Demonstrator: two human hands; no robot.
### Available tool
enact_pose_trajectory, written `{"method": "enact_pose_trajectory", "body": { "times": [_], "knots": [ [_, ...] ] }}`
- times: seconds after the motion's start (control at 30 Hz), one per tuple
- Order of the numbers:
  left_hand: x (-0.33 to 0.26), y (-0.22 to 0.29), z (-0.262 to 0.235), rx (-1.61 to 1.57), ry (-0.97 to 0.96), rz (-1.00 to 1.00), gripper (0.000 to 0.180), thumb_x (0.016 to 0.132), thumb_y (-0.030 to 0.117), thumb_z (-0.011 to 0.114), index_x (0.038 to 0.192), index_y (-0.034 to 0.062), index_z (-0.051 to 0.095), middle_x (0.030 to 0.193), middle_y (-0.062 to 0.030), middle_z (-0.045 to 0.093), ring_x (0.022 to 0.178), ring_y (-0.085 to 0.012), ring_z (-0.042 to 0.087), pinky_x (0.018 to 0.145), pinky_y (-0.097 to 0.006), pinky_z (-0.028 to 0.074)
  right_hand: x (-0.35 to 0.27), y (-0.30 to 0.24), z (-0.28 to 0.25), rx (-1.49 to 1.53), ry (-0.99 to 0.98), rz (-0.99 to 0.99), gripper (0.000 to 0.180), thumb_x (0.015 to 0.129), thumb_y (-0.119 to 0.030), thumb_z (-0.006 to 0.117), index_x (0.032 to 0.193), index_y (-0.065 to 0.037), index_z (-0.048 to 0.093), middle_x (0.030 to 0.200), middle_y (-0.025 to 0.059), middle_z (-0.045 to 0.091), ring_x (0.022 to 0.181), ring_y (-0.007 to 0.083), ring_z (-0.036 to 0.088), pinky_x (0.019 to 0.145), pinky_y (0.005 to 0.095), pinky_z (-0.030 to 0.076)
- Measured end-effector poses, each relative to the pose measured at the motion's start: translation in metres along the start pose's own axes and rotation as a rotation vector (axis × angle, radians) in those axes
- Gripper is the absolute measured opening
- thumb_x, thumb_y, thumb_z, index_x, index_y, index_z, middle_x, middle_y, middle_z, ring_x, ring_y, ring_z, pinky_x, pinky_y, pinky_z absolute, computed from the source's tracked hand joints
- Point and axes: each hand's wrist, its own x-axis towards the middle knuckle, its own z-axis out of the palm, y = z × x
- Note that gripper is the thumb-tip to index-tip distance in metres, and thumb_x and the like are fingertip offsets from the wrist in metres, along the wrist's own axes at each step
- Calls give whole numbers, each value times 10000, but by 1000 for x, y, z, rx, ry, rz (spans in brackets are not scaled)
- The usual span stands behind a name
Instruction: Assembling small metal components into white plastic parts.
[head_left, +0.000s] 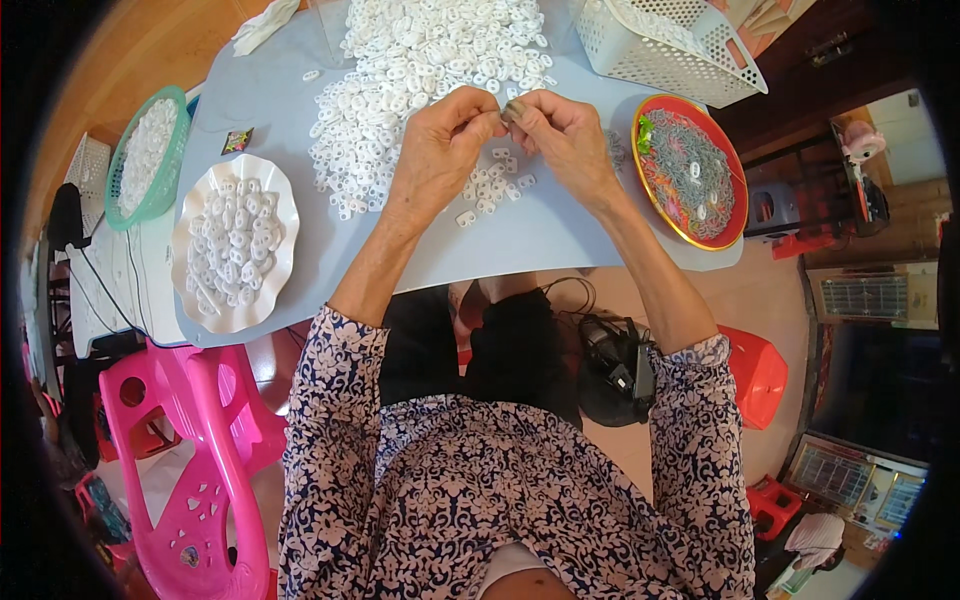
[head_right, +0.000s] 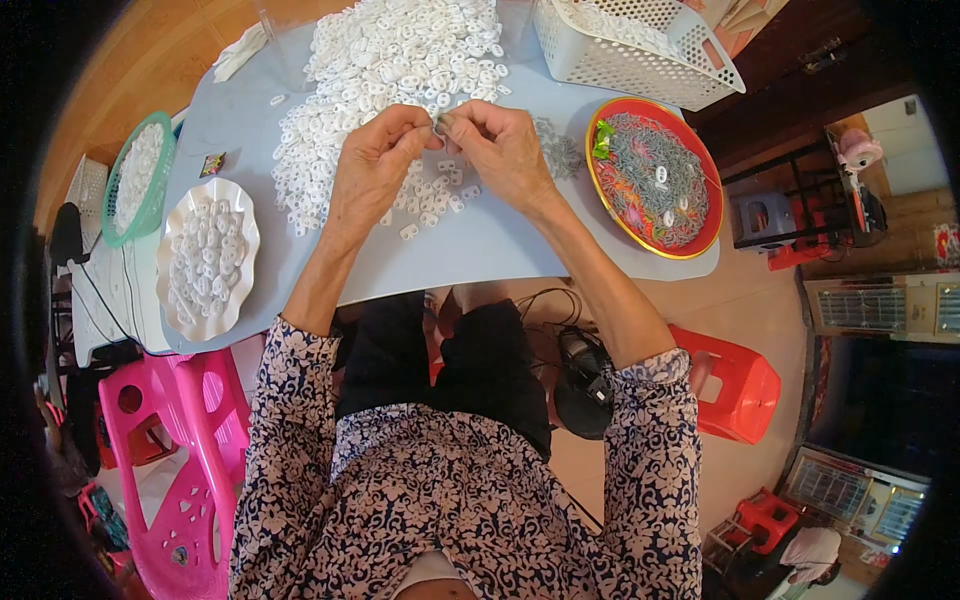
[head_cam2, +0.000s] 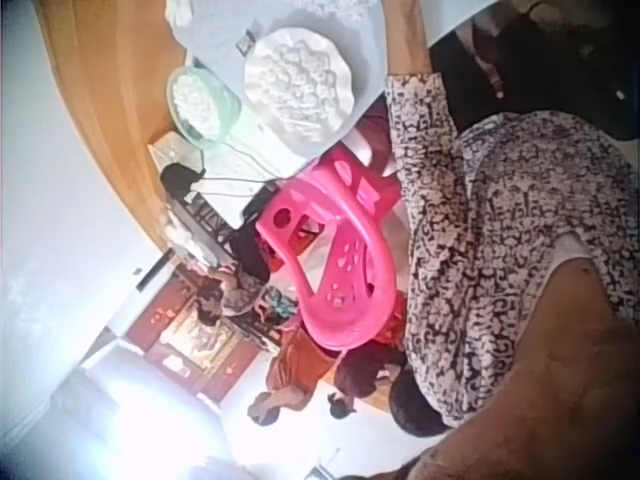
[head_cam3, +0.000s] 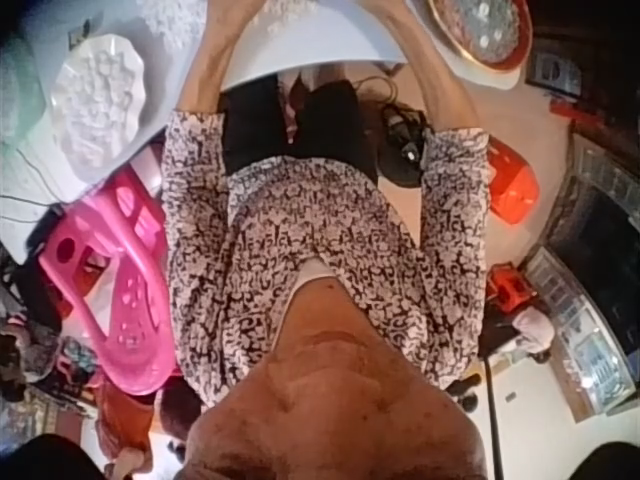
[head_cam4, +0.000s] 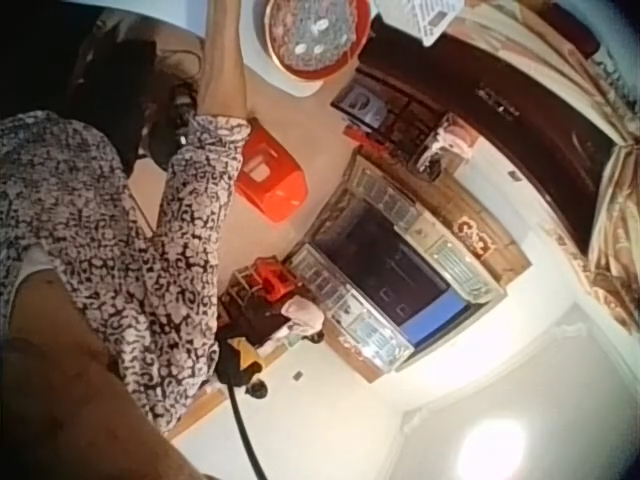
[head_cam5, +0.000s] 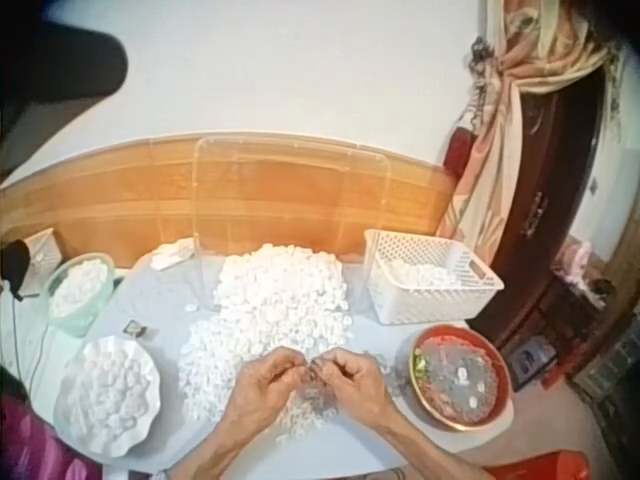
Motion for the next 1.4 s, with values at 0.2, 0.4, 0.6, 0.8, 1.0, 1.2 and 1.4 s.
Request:
{"method": "enact_pose_trajectory", "body": {
  "times": [0.2,0.4,0.6,0.8,1.0,1.2,1.4],
  "knots": [
    [2,-9,5,63,27,113,93,878,56,541,917,-10,594,760,-40,632,706,-67,545,623,-211,426,-1,-10,-2,-17,-24,62,159,886,-152,590,845,-12,652,681,-24,595,604,32,464,535,199,376],
    [3,-4,1,-46,-12,14,146,895,113,518,889,-4,605,707,-38,621,644,-87,527,603,-233,428,0,-4,-4,-34,-62,-12,89,870,-81,592,840,-3,622,697,-31,574,626,22,463,549,191,389],
    [3,-4,-7,-278,-84,-165,247,932,189,474,848,1,611,652,-10,568,627,-83,492,615,-225,411,-3,-8,3,-120,-37,-208,45,853,-44,599,852,-1,613,710,-37,575,608,17,458,527,181,382],
    [3,0,-7,-169,-44,-174,273,935,205,469,793,11,598,639,-13,546,632,-80,490,605,-226,395,-3,-10,0,-94,-65,-166,34,822,-41,626,831,-8,624,703,-38,577,602,13,470,528,185,389],
    [4,-2,-6,-248,-17,-104,252,928,185,472,789,9,587,654,-13,546,651,-84,496,621,-231,408,-1,-14,-7,-122,-35,-182,60,767,-45,647,817,-16,628,700,-29,591,570,17,475,515,189,384],
    [3,-2,-8,-219,-13,-95,210,912,153,480,819,0,589,687,-21,561,663,-88,503,655,-237,433,12,-11,-54,-929,-127,-428,56,742,-112,612,787,-81,627,749,52,624,678,229,573,587,352,456],
    [4,-1,-4,-189,-4,-93,201,905,148,492,823,1,602,686,-21,569,654,-84,509,655,-236,432,6,-14,-65,-1125,-118,-510,116,755,-92,655,864,-53,663,777,52,628,719,198,593,644,315,469]
  ]
}}
